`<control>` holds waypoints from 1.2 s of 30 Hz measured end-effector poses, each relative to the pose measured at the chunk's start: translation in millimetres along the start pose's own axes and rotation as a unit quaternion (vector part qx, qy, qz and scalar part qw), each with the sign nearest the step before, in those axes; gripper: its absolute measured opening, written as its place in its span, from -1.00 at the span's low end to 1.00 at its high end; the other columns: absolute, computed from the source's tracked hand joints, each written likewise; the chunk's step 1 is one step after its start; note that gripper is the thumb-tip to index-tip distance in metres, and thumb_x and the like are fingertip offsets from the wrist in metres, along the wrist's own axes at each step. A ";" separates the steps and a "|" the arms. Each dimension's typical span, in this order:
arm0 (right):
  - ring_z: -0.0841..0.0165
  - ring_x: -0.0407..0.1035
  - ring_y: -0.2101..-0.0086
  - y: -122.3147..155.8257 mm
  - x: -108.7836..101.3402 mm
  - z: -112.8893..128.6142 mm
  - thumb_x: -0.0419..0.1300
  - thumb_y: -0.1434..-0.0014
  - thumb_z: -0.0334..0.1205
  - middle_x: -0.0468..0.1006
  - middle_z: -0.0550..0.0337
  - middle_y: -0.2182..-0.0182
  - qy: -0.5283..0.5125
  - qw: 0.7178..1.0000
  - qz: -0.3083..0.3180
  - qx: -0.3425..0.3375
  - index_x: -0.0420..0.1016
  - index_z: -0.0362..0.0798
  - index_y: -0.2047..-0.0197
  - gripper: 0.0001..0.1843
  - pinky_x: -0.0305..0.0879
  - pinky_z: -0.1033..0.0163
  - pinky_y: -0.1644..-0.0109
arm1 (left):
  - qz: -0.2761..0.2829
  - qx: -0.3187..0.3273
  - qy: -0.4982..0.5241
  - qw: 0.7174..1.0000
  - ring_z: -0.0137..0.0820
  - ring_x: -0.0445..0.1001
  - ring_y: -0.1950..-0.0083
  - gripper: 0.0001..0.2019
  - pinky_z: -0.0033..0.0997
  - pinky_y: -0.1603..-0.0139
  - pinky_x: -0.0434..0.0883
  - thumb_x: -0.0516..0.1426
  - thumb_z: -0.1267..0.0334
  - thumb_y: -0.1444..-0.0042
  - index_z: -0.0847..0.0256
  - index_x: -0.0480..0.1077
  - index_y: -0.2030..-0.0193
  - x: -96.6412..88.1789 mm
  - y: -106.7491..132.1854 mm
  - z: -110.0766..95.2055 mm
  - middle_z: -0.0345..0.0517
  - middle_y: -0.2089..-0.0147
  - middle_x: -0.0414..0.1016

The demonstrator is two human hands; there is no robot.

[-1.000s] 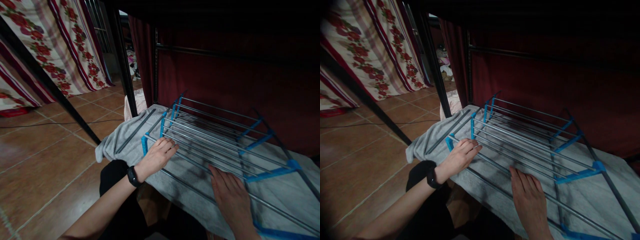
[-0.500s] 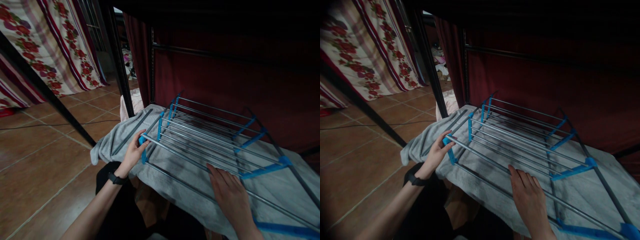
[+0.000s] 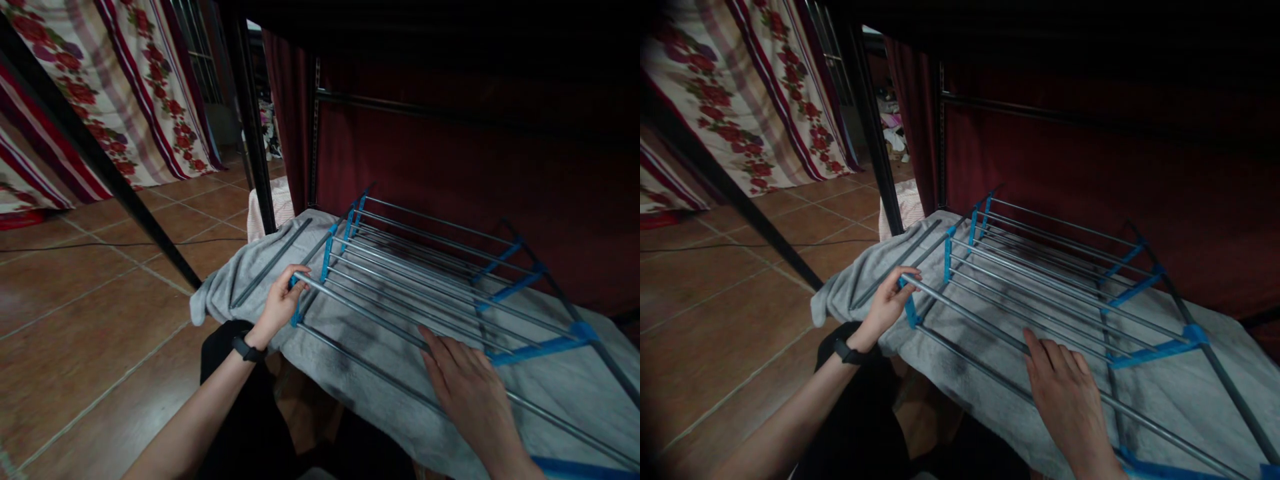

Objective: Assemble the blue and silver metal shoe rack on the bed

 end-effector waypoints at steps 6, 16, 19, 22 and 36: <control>0.18 0.31 -0.13 -74.6 0.7 53.5 -0.02 -0.41 -0.18 0.36 -0.06 -0.21 -0.146 0.987 0.059 -0.037 0.12 -0.11 -0.37 -0.48 0.28 0.08 -0.15 | 0.009 0.010 -0.004 1.000 -0.38 0.45 0.21 -0.84 -0.36 0.14 0.41 0.08 0.22 -0.25 0.17 0.37 0.07 1.1 0.1 -2.1 -0.14 0.22 0.42; 0.22 0.49 0.10 -181.9 33.4 130.6 -0.16 -0.46 -0.18 0.56 -0.01 0.04 -0.269 0.935 0.213 -0.090 0.22 -0.08 -0.28 -0.58 0.34 0.18 0.11 | 0.024 0.053 -0.076 0.995 -0.32 0.41 -0.04 -0.67 -0.27 -0.11 0.36 0.03 0.36 -0.21 0.19 0.29 -0.12 -3.1 1.5 -4.4 -0.04 -0.02 0.42; 0.23 0.51 0.13 -177.3 44.3 131.4 -0.14 -0.45 -0.20 0.60 0.04 0.10 -0.285 0.926 0.229 -0.093 0.14 -0.03 -0.36 -0.54 0.32 0.22 0.17 | 0.027 0.046 -0.055 0.997 -0.34 0.40 -0.01 -0.61 -0.32 -0.04 0.38 0.02 0.43 -0.15 0.17 0.28 -0.13 -3.5 2.0 0.4 -0.06 -0.01 0.41; 0.22 0.52 0.14 -172.2 56.7 131.6 -0.10 -0.43 -0.21 0.61 0.03 0.10 -0.324 0.911 0.238 -0.094 0.07 -0.01 -0.42 -0.48 0.34 0.23 0.16 | 0.041 0.018 -0.011 0.999 -0.38 0.40 0.11 -0.56 -0.40 0.10 0.37 0.01 0.50 -0.07 0.16 0.32 -0.10 -1.7 2.5 10.6 -0.12 0.09 0.40; 0.20 0.49 0.02 -168.5 67.2 129.8 -0.04 -0.38 -0.18 0.58 0.04 0.01 -0.394 0.882 0.249 -0.070 0.21 0.06 -0.37 -0.49 0.36 0.20 -0.01 | 0.065 -0.029 0.056 0.996 -0.32 0.39 -0.09 -0.32 -0.27 -0.20 0.28 0.05 0.48 -0.09 0.10 0.10 -0.38 -1.5 3.9 21.8 -0.03 -0.09 0.40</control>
Point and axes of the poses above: each hand's wrist, its own y-axis away from the middle knuckle, its own x-axis out of the palm, z = x × y, the point moved 8 cm from there along -y, towards the middle knuckle
